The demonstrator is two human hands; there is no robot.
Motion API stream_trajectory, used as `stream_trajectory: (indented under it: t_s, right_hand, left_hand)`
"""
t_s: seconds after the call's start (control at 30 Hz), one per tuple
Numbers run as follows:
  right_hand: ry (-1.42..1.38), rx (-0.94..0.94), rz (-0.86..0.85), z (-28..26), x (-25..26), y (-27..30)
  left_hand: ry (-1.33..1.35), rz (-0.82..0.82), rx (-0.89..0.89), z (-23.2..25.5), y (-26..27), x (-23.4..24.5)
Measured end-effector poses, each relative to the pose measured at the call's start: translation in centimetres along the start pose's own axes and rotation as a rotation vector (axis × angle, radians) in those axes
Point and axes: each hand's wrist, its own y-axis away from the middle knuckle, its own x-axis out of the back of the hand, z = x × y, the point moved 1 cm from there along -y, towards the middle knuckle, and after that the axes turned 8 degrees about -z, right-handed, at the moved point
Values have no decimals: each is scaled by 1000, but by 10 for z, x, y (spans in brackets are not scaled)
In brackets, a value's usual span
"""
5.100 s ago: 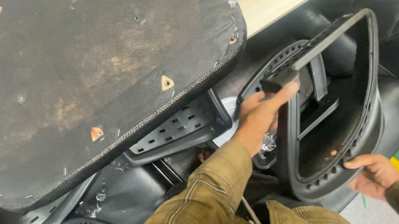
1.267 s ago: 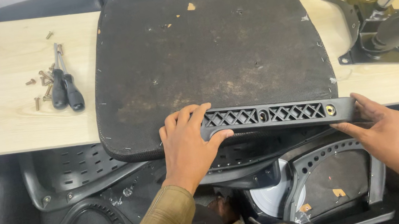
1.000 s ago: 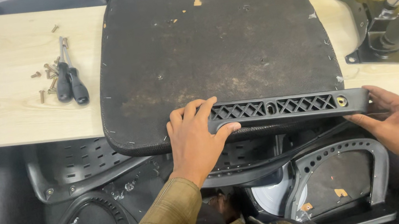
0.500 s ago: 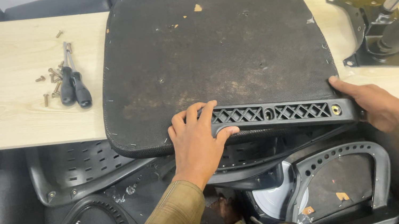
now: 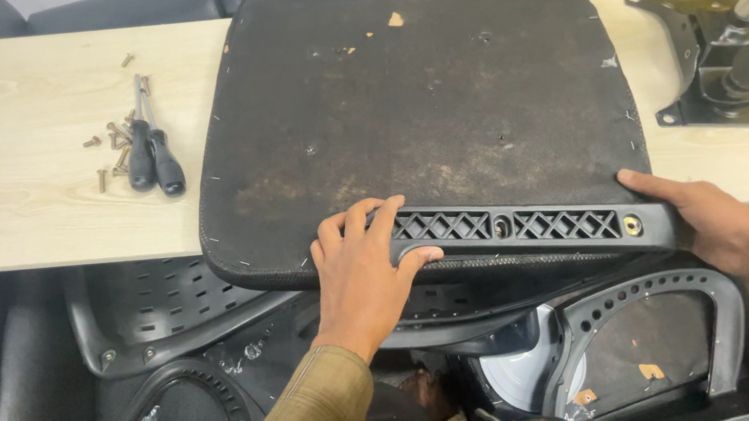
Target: The person disassembles a chair by removing the gas lift mechanism from the seat base using a screwdriver. They then reattach a plastic frame to the underside of the seat cushion, securing it with screws.
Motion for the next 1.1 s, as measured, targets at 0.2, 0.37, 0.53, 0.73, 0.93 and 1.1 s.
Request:
stream_trajectory:
  t_s: [0.2,0.37,0.53,0.73,0.93,1.1]
  right_hand:
    - [-82,212,47,24,-6,20]
    - [432,789,465,8,-35,39]
    - [757,1146,324,-7,-110,63]
    - [921,1178,-22,-18,-197,77]
    - [1119,1244,-111,-28,-241,69]
    - [1225,1313,-186,-42,-274,52]
  left_hand:
    - [-11,13,-31,0,-1,-1]
    - [7,23,-11,-2,-1,-2]
    - [49,46,17,0,-1,0]
    - [98,67,40,0,2,3]
    - [242,52,-59,-18,7,25]
    - [349,357,76,-79,-14,64]
